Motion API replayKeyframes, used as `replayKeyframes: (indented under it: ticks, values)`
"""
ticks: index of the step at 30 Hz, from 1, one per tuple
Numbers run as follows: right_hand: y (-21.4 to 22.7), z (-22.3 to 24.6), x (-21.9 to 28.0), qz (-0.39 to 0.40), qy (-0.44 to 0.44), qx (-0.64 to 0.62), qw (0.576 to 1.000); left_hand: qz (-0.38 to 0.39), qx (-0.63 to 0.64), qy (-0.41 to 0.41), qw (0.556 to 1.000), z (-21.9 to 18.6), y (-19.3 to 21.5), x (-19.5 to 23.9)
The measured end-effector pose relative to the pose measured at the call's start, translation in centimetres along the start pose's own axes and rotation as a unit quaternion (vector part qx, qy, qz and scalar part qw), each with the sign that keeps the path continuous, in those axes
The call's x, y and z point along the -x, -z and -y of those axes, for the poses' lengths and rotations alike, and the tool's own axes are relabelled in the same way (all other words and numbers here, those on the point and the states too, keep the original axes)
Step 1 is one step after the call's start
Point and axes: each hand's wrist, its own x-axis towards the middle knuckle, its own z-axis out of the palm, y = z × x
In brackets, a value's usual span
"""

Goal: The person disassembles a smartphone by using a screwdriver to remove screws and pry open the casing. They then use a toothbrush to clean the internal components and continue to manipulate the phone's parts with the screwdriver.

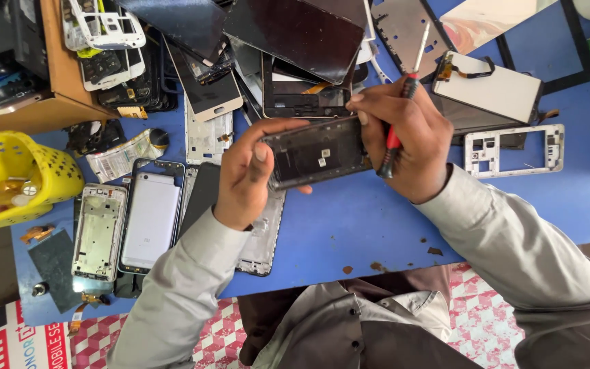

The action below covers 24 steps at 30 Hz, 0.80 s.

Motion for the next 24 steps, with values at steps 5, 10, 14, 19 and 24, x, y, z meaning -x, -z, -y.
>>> replayKeyframes:
  ticks: [5, 10, 14, 19, 24]
  values:
    - [0.4, 0.1, 0.1, -0.026, 0.001, -0.007, 1.000, -0.020, -0.039, 0.018, 0.999, -0.8, -0.8, -0.4]
    - [0.3, -0.2, 0.0, -0.049, -0.007, -0.035, 0.998, -0.032, -0.112, 0.078, 0.990, -2.5, -1.4, -0.7]
    - [0.6, -0.4, 0.3, -0.043, -0.011, -0.029, 0.999, -0.019, -0.193, 0.114, 0.974, -3.2, -1.7, -0.7]
    - [0.8, -0.8, 0.1, -0.038, -0.005, -0.008, 0.999, 0.027, -0.384, -0.120, 0.915, -2.2, -1.7, -1.5]
    - [0.8, -1.0, 0.0, -0.025, -0.019, 0.004, 0.999, -0.001, -0.393, -0.137, 0.909, -0.5, -1.4, -1.4]
